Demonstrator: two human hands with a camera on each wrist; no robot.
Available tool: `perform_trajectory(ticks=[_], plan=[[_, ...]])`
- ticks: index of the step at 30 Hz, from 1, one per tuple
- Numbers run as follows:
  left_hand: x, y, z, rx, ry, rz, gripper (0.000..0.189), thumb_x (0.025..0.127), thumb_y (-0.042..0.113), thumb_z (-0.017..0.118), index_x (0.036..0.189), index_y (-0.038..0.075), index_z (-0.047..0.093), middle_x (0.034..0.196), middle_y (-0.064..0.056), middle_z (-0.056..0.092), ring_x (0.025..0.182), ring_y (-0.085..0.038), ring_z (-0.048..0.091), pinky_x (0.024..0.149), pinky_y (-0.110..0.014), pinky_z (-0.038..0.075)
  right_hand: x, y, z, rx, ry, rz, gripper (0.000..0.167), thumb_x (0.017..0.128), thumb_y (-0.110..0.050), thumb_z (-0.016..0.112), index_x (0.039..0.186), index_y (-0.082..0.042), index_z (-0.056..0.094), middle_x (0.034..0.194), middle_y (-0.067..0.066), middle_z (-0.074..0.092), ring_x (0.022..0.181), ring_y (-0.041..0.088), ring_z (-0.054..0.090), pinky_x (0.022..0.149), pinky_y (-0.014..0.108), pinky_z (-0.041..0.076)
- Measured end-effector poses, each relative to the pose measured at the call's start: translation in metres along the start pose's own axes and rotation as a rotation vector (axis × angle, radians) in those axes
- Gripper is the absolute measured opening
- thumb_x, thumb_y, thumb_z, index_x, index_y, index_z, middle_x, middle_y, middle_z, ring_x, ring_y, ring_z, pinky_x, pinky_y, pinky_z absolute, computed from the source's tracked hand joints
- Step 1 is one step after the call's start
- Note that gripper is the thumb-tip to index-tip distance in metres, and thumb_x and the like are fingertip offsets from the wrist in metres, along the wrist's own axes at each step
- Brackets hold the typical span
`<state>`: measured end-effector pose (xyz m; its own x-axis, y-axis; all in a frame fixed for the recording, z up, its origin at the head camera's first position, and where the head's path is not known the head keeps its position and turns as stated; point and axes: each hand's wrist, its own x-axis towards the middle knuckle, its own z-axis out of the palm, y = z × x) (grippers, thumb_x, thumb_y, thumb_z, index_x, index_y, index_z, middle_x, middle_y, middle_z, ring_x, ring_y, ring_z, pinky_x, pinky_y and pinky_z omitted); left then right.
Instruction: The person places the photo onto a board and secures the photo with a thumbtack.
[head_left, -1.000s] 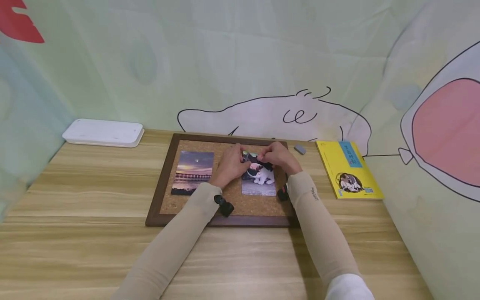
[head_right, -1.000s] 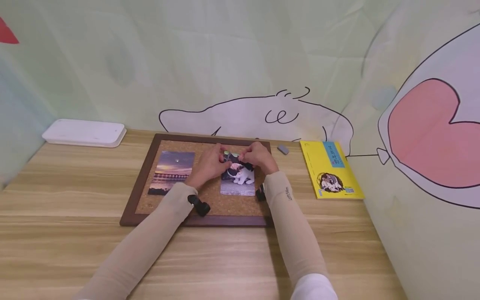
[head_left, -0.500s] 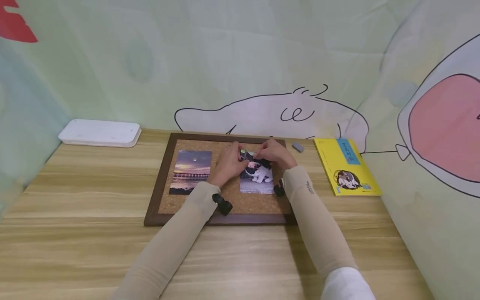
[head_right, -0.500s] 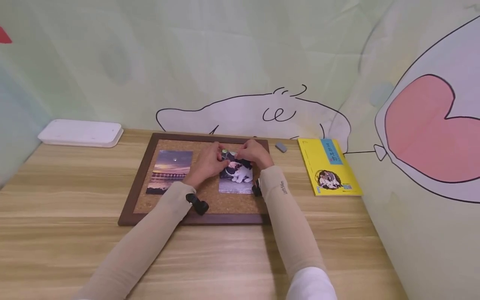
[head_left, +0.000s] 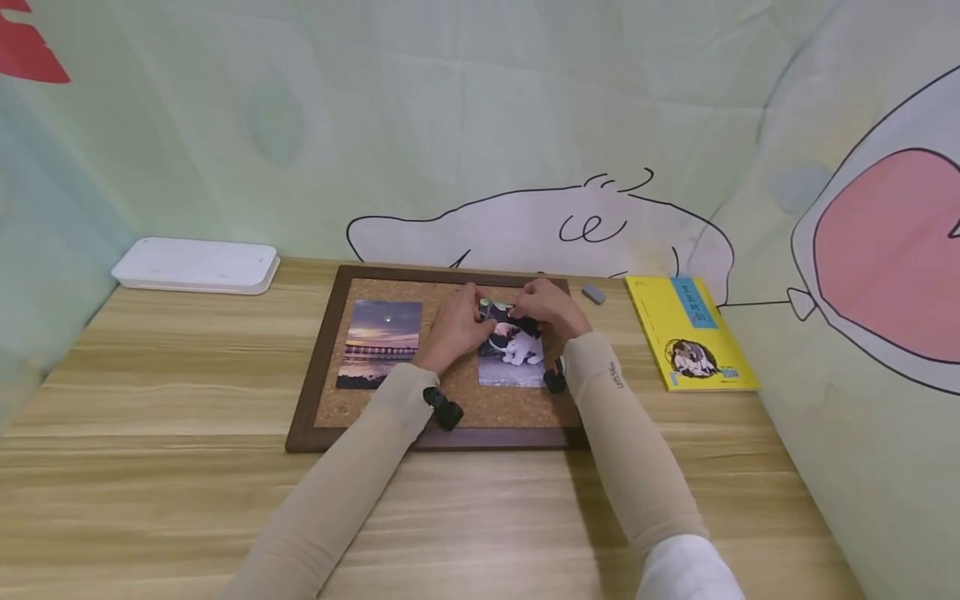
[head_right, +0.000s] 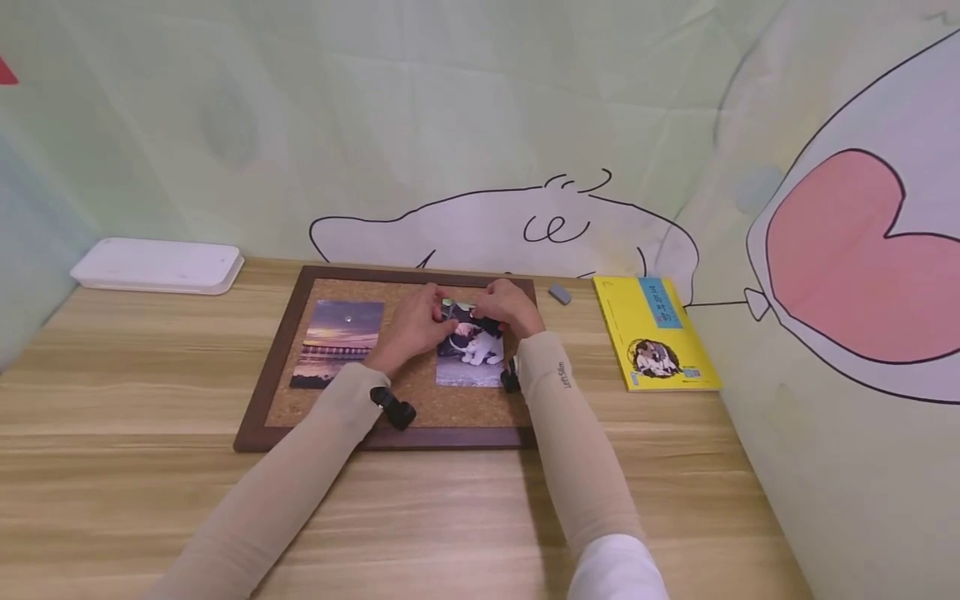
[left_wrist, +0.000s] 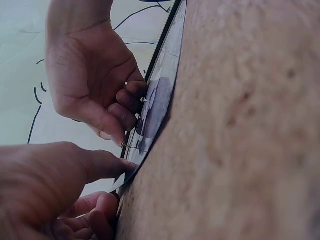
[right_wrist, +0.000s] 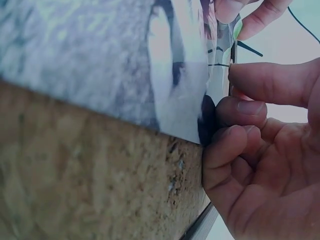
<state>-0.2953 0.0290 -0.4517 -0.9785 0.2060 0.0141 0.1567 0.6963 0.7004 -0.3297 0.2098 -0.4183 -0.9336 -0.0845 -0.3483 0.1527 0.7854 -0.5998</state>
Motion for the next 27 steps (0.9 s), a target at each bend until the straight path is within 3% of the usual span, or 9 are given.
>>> perform_trajectory(ticks=[10,23,27], plan=[[-0.0020,-0.0022,-0.0015,-0.022,0.003,-0.007,0.049,0.099,0.018,0.076,0.142,0.004,0.057,0.100,-0.010,0.060,0.089,-0.023,0.054,0.073,-0.031,0.040,0.0002,-0.0039,0.0034,-0.024,-0.002,0.028,0.020,0.097,-0.020,0.062,0.107,-0.004,0.069,0.106,0.007,0.061,0.089,0.017,0.055,0.064,0.021,0.046],[-0.0020,0.0003,-0.0013,-0.020,0.003,0.005,0.047,0.100,0.017,0.075,0.141,0.003,0.057,0.098,-0.010,0.059,0.088,-0.023,0.054,0.074,-0.033,0.040,-0.0010,-0.0043,0.0009,-0.005,0.011,0.032,0.009,0.095,-0.016,0.064,0.090,-0.010,0.063,0.096,0.004,0.057,0.083,0.016,0.053,0.061,0.022,0.045],[-0.0011,0.0007,-0.0016,-0.016,0.000,0.004,0.047,0.100,0.017,0.075,0.141,0.003,0.057,0.099,-0.010,0.060,0.087,-0.023,0.054,0.074,-0.032,0.040,-0.0005,-0.0055,0.0025,-0.049,0.032,0.039,0.009,0.094,-0.018,0.064,0.090,-0.010,0.063,0.097,0.004,0.058,0.084,0.017,0.054,0.061,0.022,0.045]])
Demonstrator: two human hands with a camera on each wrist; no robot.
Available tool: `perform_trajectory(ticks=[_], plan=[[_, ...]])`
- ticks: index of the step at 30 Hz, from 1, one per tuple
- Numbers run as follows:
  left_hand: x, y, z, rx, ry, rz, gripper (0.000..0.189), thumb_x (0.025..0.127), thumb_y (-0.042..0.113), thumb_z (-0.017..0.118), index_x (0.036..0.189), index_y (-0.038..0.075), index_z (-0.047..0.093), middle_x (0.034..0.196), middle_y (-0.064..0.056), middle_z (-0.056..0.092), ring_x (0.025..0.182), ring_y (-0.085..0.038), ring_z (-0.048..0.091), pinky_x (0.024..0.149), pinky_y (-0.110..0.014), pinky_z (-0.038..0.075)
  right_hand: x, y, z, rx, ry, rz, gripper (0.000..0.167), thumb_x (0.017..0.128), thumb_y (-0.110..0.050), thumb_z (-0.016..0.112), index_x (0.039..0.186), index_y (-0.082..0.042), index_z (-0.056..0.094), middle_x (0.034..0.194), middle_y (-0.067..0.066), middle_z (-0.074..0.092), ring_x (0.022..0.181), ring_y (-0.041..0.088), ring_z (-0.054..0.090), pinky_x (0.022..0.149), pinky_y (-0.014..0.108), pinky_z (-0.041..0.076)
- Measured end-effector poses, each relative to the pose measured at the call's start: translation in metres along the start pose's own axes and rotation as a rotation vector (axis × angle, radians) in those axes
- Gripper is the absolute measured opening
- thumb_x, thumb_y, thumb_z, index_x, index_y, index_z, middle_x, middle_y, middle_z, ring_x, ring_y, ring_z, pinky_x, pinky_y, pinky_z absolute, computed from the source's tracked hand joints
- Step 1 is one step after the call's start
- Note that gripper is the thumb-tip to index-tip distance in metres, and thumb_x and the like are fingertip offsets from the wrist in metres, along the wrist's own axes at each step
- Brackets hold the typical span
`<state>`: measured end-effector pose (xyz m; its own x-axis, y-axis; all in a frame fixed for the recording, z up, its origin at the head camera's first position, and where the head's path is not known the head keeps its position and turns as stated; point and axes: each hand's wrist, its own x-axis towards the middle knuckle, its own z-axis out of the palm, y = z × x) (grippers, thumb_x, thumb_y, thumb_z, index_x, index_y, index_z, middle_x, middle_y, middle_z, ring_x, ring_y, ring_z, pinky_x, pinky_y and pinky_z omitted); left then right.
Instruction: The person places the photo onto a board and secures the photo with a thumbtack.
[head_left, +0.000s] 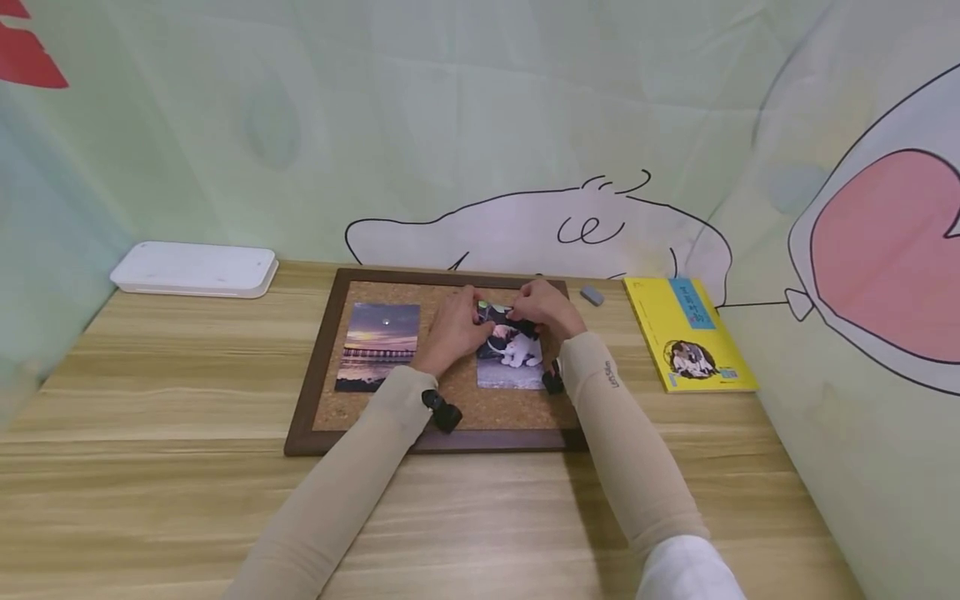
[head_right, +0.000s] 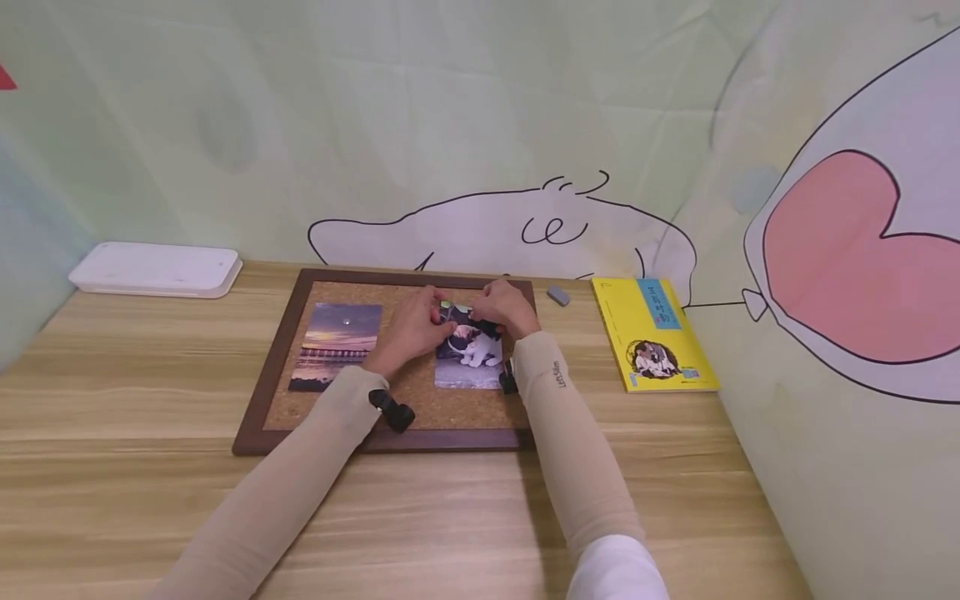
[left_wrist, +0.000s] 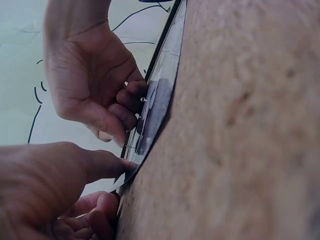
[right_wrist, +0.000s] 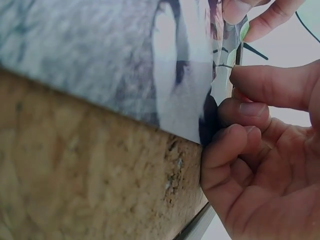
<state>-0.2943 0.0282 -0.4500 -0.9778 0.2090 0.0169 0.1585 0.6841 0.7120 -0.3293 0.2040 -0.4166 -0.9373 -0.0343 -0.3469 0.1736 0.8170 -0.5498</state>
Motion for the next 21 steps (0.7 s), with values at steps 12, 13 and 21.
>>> perform_trajectory(ticks=[12,13,21], plan=[[0.000,-0.001,-0.002,0.006,0.001,0.003,0.048,0.100,0.018,0.075,0.141,0.003,0.057,0.100,-0.010,0.060,0.089,-0.023,0.054,0.075,-0.032,0.040,0.003,-0.006,0.007,-0.095,0.050,0.014,0.009,0.089,-0.017,0.068,0.094,-0.010,0.066,0.100,0.007,0.063,0.079,0.018,0.058,0.057,0.022,0.045],[-0.001,-0.001,-0.002,0.005,0.000,0.004,0.048,0.100,0.018,0.075,0.141,0.002,0.057,0.100,-0.010,0.060,0.089,-0.023,0.054,0.075,-0.032,0.040,0.002,-0.006,0.006,-0.092,0.049,0.010,0.010,0.089,-0.017,0.068,0.096,-0.009,0.066,0.101,0.007,0.063,0.080,0.018,0.058,0.058,0.022,0.045],[0.000,-0.002,-0.008,0.034,-0.032,0.022,0.051,0.099,0.017,0.075,0.144,0.002,0.055,0.101,-0.011,0.062,0.087,-0.022,0.056,0.072,-0.030,0.042,0.000,0.004,0.005,-0.006,0.039,-0.063,0.013,0.092,-0.017,0.070,0.098,-0.007,0.068,0.099,0.005,0.062,0.079,0.015,0.055,0.062,0.023,0.045]])
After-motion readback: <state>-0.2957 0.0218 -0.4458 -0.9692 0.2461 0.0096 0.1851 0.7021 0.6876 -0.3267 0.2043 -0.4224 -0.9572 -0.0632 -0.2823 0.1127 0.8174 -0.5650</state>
